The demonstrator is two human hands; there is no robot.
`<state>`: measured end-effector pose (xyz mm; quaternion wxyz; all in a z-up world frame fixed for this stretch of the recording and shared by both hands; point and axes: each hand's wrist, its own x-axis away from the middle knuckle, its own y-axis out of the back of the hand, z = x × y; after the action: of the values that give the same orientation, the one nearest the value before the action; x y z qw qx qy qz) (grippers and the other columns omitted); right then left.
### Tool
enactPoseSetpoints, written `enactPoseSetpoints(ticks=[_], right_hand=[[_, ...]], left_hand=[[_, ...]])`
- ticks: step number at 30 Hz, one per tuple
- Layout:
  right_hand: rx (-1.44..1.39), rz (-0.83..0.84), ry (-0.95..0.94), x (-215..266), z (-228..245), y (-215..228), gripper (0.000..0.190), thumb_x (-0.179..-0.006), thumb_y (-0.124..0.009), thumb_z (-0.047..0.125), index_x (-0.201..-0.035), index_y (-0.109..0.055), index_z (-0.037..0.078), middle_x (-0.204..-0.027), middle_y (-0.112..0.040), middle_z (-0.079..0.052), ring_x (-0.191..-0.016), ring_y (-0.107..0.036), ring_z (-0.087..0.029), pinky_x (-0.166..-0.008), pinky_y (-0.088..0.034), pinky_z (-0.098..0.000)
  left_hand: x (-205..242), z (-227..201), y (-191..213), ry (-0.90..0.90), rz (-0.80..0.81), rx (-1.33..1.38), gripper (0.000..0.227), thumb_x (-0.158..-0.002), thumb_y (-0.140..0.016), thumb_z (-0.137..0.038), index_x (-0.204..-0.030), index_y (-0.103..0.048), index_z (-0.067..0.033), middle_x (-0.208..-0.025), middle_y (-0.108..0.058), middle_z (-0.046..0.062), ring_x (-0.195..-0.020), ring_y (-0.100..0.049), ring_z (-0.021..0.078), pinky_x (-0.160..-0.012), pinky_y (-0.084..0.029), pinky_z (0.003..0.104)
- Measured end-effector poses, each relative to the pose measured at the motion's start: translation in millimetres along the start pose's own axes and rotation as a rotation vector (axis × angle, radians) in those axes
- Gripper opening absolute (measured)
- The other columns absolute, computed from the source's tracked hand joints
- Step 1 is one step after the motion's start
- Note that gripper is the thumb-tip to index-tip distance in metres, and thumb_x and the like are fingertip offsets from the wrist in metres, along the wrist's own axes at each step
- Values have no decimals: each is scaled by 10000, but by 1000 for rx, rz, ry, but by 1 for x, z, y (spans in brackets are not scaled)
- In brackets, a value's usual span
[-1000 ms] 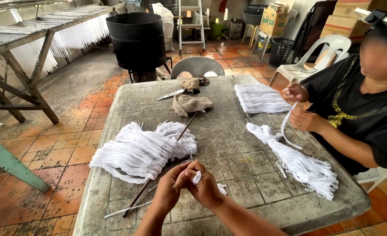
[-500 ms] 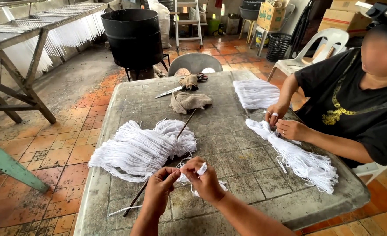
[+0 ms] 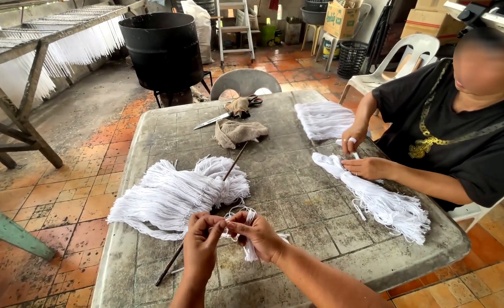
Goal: The person is tying bundles of white yarn together using a thin string on a workshop table, likely preparing wicks.
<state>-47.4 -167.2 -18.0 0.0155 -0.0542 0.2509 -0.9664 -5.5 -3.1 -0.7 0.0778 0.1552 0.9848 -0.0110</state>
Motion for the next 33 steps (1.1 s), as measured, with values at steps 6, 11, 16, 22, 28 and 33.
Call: enactPoseSetpoints(ticks=[6, 11, 16, 22, 28, 33], right_hand=[[254, -12, 258, 4, -1, -5, 146, -979, -698, 227, -982, -628, 99, -818, -613, -26, -692, -554, -106, -547, -491, -230], [396, 7, 348, 8, 2, -10, 196, -995, -669, 276, -988, -596, 94, -799, -577, -17, -613, -518, -84, -512, -478, -217], [695, 18, 579, 11, 9, -11, 112, -1058, -550, 215, -1027, -570, 109, -878, -538, -8, -706, -475, -105, -621, -420, -266], [576, -64, 594, 8, 6, -14, 59, -999, -655, 88, -986, -598, 101, -857, -589, -28, -697, -533, -114, -595, -487, -250], [717, -109, 759, 14, 11, -18, 77, -920, -669, 56, -987, -667, 95, -982, -655, -62, -860, -614, -158, -709, -524, -276], [827, -135, 905, 10, 11, -15, 77, -965, -711, 153, -940, -694, 82, -900, -668, -62, -826, -641, -176, -692, -536, -287]], left_hand=[[3, 5, -2, -79, -154, -214, 143, -862, -777, -224, -886, -809, -86, -1026, -553, 6, -1102, -581, 171, -900, -514, 318], [5, 18, -2, -540, -139, -570, 104, -872, -745, -114, -953, -711, -57, -1031, -480, 60, -896, -557, 190, -572, -601, 338], [7, 17, -3, -461, -66, -504, 85, -842, -739, -108, -922, -711, -104, -1033, -464, 49, -837, -504, 163, -654, -500, 302], [3, 6, -2, -1, 90, 249, 88, -892, -751, -133, -834, -723, -73, -864, -545, 13, -739, -462, 138, -666, -387, 282], [1, 11, -4, -9, -1, 192, 62, -892, -748, -100, -855, -721, -59, -848, -601, 32, -741, -514, 144, -671, -423, 285], [4, 3, -5, -68, -39, -86, 61, -881, -725, -100, -821, -717, -89, -804, -652, -1, -674, -521, 110, -610, -428, 257]])
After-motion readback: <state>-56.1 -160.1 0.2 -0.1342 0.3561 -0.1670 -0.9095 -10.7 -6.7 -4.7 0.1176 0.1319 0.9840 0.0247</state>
